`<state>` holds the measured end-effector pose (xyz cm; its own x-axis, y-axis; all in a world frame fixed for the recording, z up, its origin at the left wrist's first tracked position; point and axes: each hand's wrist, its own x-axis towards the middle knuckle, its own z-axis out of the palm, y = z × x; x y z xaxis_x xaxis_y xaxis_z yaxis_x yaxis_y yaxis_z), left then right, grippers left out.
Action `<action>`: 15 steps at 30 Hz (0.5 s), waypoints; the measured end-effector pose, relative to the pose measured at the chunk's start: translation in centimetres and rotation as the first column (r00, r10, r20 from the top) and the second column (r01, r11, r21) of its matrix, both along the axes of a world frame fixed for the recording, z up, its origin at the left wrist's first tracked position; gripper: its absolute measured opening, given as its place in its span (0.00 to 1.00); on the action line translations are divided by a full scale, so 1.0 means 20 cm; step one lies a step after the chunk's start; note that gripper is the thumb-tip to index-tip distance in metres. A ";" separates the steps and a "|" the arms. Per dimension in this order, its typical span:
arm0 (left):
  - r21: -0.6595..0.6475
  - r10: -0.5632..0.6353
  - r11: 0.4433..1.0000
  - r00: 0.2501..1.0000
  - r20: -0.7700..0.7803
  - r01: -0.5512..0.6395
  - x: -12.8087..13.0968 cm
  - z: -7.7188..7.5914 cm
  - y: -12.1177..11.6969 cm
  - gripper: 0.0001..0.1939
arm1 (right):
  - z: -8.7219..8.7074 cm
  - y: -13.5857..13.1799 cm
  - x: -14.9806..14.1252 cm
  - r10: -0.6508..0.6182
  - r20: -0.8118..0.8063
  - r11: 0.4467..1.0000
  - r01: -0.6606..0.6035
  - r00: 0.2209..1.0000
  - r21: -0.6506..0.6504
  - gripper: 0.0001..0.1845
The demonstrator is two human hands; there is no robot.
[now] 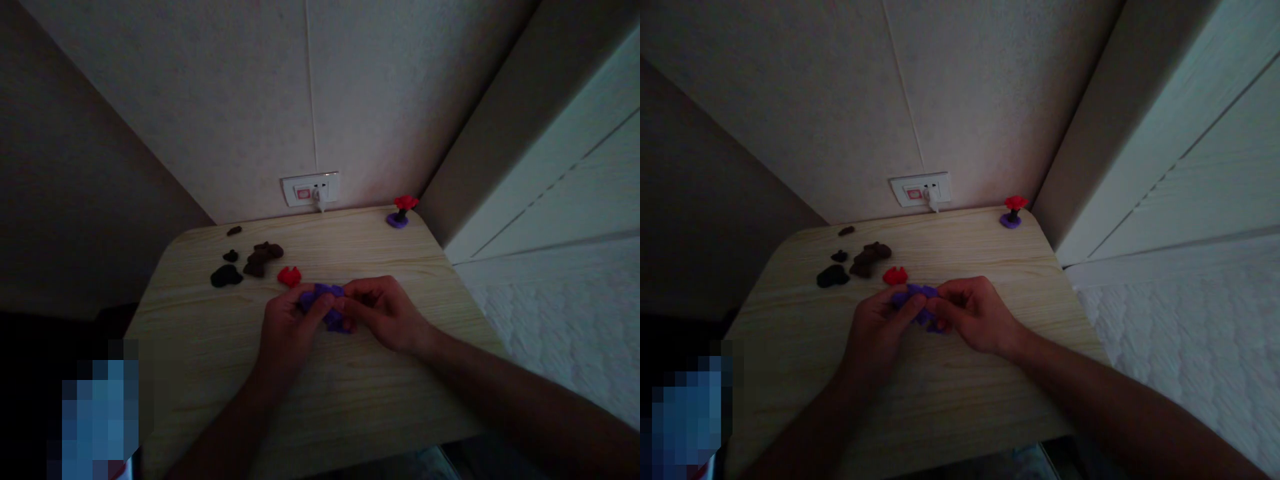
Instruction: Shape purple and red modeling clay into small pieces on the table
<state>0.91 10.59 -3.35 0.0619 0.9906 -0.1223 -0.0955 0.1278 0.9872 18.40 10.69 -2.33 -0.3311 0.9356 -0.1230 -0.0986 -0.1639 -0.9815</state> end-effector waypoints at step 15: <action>-0.031 -0.033 0.999 0.998 -0.049 0.031 -0.02 0.00 -0.01 0.12 | 0.02 -0.01 0.02 0.060 0.304 0.962 -0.137 0.951 0.238 0.23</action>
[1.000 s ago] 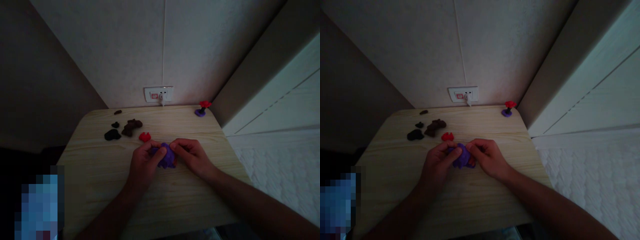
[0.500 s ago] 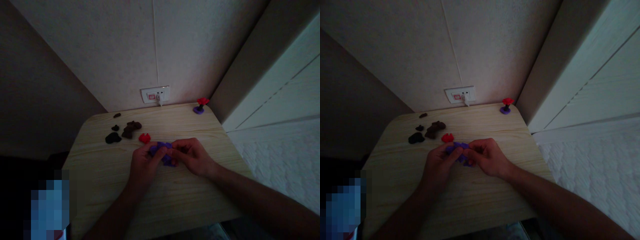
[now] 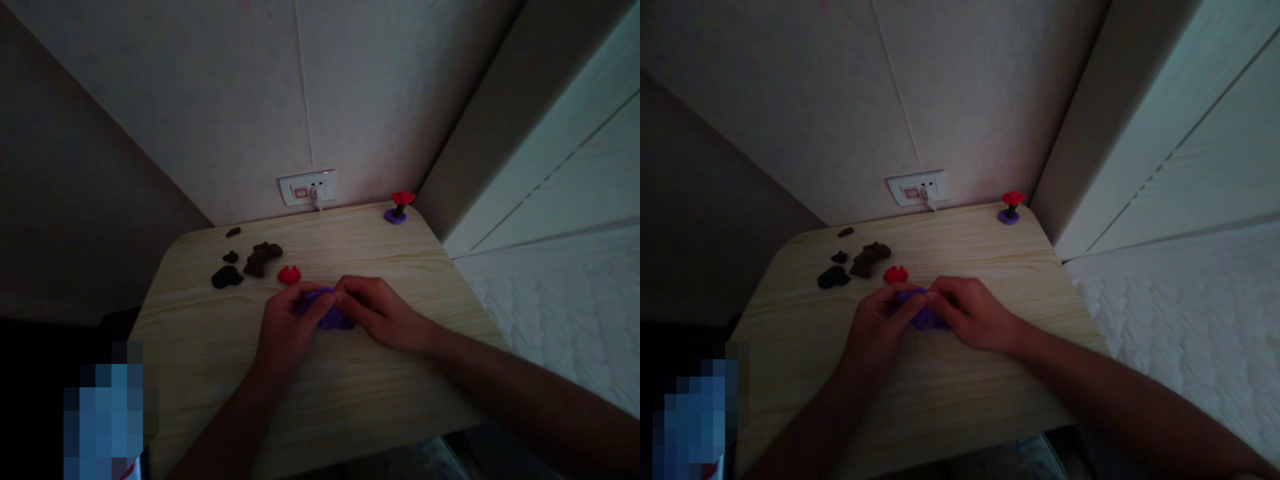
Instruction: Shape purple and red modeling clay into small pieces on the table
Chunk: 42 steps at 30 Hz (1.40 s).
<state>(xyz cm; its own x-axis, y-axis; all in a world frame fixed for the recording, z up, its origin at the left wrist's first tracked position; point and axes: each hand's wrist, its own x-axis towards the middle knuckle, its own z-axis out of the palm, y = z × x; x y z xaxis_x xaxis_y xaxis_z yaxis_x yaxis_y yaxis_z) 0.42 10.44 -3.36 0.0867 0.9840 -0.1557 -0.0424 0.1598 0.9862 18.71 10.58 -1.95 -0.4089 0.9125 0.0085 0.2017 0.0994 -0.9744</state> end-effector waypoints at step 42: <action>-0.074 0.158 0.987 0.958 0.242 -0.144 0.03 0.00 0.01 0.25 | -0.05 -0.01 0.02 -0.079 0.023 0.982 0.074 0.997 0.176 0.30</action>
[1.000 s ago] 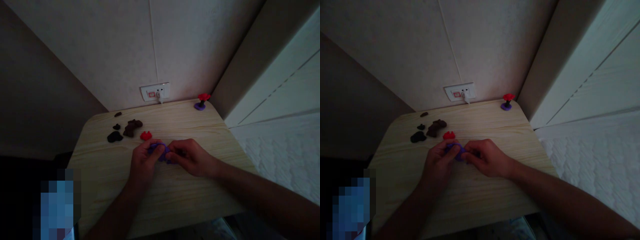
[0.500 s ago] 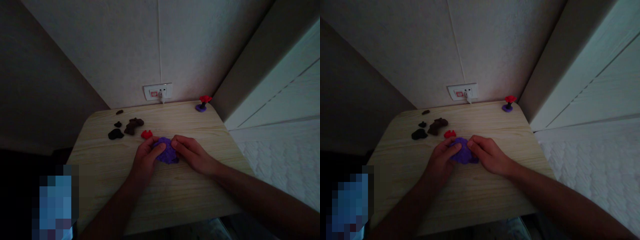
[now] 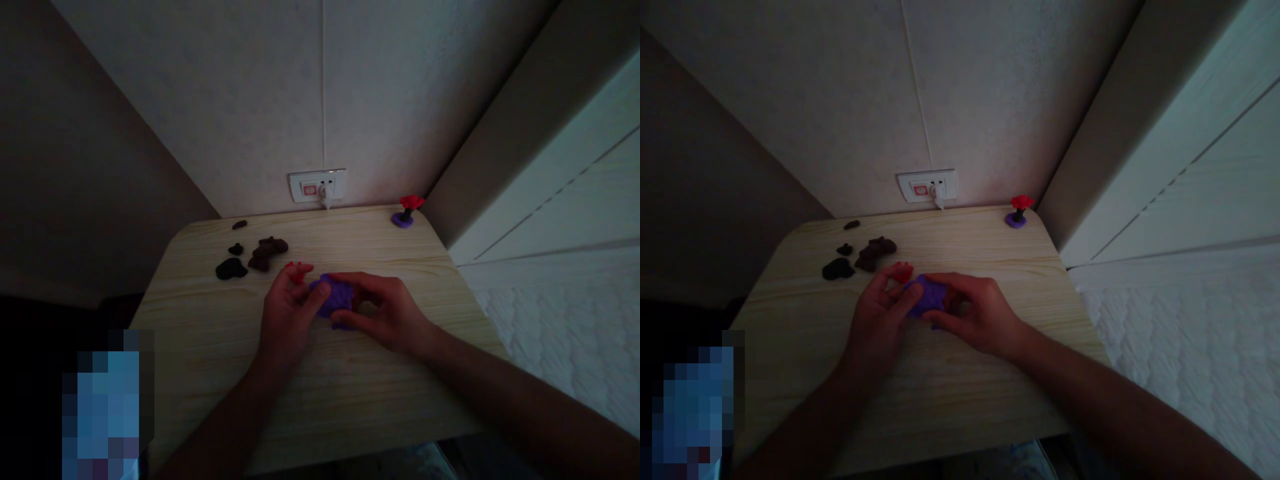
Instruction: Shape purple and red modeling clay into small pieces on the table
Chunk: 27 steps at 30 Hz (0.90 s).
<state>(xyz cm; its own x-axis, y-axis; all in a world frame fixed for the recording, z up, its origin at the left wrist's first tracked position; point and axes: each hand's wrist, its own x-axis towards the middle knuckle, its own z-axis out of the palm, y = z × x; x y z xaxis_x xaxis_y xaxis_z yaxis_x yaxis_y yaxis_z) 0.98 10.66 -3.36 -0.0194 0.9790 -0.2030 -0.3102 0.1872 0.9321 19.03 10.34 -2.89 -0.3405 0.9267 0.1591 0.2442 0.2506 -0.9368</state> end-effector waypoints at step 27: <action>0.167 -0.122 0.972 0.963 -0.241 0.165 -0.03 0.04 -0.01 0.06 | 0.02 0.01 0.00 -0.043 -0.142 0.984 0.018 0.989 -0.178 0.18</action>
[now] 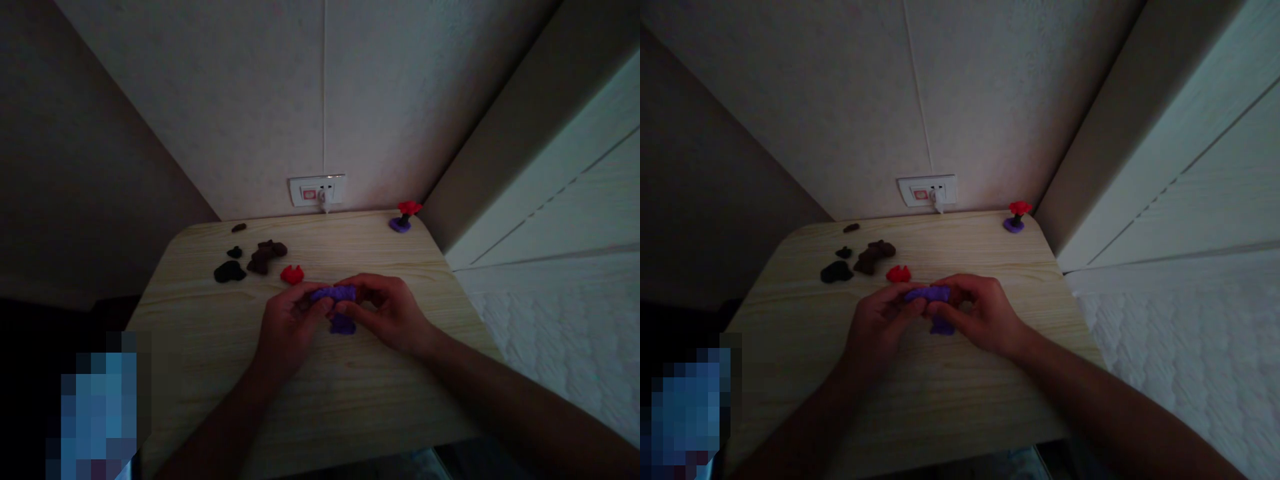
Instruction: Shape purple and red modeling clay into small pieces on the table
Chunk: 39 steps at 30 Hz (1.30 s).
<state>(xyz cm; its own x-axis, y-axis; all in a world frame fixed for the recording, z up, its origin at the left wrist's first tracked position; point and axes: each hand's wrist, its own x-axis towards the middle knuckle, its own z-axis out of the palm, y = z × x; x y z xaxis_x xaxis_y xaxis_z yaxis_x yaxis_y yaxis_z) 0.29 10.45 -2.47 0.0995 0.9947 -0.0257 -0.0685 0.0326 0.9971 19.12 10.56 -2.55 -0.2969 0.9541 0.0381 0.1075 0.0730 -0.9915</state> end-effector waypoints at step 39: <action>-0.232 0.006 0.969 0.926 0.377 0.088 0.04 -0.04 0.00 0.12 | -0.02 -0.02 -0.02 -0.218 0.304 0.589 -0.123 0.927 0.798 0.24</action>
